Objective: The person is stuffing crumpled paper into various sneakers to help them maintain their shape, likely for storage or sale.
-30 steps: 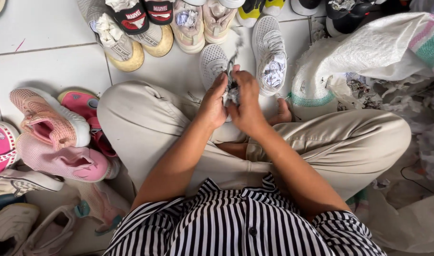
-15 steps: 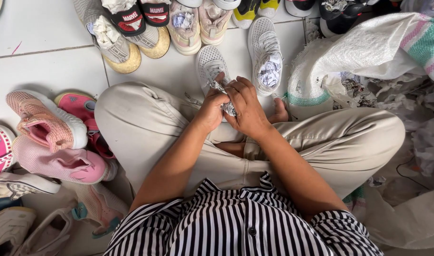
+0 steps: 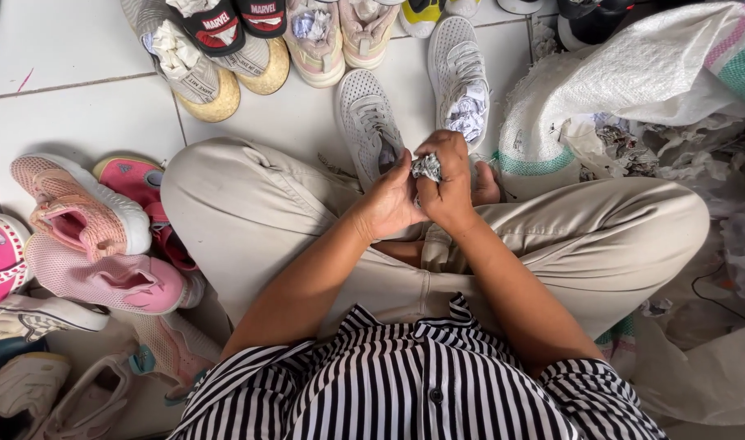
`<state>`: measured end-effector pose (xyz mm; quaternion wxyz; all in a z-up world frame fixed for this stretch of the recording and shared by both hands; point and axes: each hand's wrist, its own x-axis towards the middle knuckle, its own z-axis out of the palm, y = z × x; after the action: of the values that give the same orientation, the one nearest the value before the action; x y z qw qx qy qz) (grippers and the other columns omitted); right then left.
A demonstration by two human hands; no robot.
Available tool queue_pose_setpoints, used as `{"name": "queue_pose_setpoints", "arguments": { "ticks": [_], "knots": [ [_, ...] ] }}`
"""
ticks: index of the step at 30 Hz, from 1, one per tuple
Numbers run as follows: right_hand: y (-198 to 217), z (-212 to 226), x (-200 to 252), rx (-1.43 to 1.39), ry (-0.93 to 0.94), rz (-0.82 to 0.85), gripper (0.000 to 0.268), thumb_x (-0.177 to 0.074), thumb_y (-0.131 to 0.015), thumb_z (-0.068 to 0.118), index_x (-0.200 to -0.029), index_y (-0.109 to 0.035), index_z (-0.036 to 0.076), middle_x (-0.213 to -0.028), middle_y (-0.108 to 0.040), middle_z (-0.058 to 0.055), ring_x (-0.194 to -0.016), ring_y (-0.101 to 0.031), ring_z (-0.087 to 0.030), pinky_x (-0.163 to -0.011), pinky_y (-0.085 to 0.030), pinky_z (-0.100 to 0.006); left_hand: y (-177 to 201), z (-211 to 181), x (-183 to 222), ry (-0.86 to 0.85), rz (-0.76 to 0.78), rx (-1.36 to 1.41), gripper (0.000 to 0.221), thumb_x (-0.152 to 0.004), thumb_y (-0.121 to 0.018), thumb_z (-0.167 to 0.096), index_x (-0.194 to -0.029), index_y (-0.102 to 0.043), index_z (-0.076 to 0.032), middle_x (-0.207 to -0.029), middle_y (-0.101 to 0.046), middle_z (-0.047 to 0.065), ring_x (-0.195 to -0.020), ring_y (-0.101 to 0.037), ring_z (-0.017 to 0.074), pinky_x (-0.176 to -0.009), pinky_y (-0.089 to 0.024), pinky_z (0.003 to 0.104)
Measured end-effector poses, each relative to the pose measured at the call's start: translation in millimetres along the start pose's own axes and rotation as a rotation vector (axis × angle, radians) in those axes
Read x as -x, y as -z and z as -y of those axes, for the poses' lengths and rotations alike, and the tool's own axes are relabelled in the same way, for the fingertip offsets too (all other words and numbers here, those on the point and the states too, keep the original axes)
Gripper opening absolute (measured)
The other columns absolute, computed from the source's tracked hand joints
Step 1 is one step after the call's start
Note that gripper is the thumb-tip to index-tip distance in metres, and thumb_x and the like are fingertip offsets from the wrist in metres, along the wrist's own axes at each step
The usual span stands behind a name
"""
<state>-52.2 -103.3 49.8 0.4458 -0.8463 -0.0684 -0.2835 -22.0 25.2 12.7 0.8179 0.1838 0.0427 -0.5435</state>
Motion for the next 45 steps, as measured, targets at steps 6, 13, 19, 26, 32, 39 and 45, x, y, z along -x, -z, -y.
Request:
{"name": "queue_pose_setpoints", "arguments": {
  "ticks": [6,13,19,26,32,39,45],
  "knots": [
    [0,30,-13,-0.258,-0.074,0.088,0.045,-0.090,-0.079,0.031,-0.120,-0.069,-0.002,-0.111,-0.065,-0.021,-0.107,-0.066,-0.041,-0.095,-0.049,-0.052,67,26,-19,0.066,0.147,-0.077,0.059,-0.110,-0.031,-0.057,-0.115,-0.071,-0.013,-0.094,-0.066,0.012,-0.107,-0.058,0.0237,-0.118,-0.032,0.056],
    [2,1,8,-0.267,-0.380,0.068,0.034,-0.100,-0.075,0.019,-0.069,-0.069,0.008,-0.061,-0.063,-0.004,-0.057,-0.056,-0.017,-0.061,-0.046,-0.032,-3,13,5,0.231,0.148,-0.154,0.052,-0.107,-0.045,-0.055,-0.144,-0.059,-0.020,-0.143,-0.060,0.002,-0.148,-0.036,0.0222,-0.125,-0.010,0.063],
    [6,-5,0,-0.003,-0.368,-0.130,0.041,-0.110,-0.061,0.028,-0.073,-0.070,0.011,-0.061,-0.066,-0.008,-0.059,-0.066,-0.027,-0.064,-0.052,-0.035,-28,10,-1,0.070,-0.104,-0.214,0.070,-0.105,-0.052,-0.056,-0.159,-0.039,-0.013,-0.156,-0.048,0.017,-0.144,-0.044,0.0353,-0.123,-0.031,0.056],
    [-2,10,3,0.081,-0.325,0.124,0.053,-0.107,-0.043,0.056,-0.126,-0.050,0.007,-0.108,-0.063,-0.027,-0.098,-0.062,-0.052,-0.087,-0.046,-0.060,3,20,-14,-0.266,-0.075,-0.162,0.037,-0.111,-0.044,-0.049,-0.129,-0.037,-0.017,-0.122,-0.036,0.004,-0.111,-0.044,0.0206,-0.099,-0.041,0.040],
    [14,52,-12,-0.095,-0.400,0.443,0.058,-0.111,-0.038,0.027,-0.161,-0.023,0.002,-0.140,-0.041,-0.037,-0.133,-0.035,-0.062,-0.114,-0.011,-0.074,17,0,-8,-0.350,-0.322,-0.189,0.024,-0.107,-0.058,-0.035,-0.113,-0.047,-0.015,-0.091,-0.054,0.001,-0.081,-0.065,0.0152,-0.070,-0.064,0.032],
    [31,34,-22,-0.091,-0.311,0.613,0.057,-0.104,-0.061,0.018,-0.157,-0.042,0.008,-0.159,-0.046,-0.019,-0.148,-0.033,-0.049,-0.113,-0.017,-0.076,52,-18,-18,-0.402,-0.333,-0.452,0.068,-0.099,-0.061,-0.014,-0.157,-0.026,-0.007,-0.118,-0.045,0.012,-0.098,-0.058,0.0181,-0.069,-0.066,0.036],
    [26,18,-10,-0.116,-0.252,0.595,0.075,-0.092,-0.076,0.015,-0.157,-0.040,0.005,-0.153,-0.049,-0.023,-0.142,-0.041,-0.051,-0.112,-0.029,-0.068,53,-17,-12,-0.402,-0.223,-0.784,0.043,-0.091,-0.060,-0.006,-0.132,-0.048,-0.003,-0.124,-0.053,0.014,-0.114,-0.049,0.0257,-0.092,-0.050,0.041]
  ]
}}
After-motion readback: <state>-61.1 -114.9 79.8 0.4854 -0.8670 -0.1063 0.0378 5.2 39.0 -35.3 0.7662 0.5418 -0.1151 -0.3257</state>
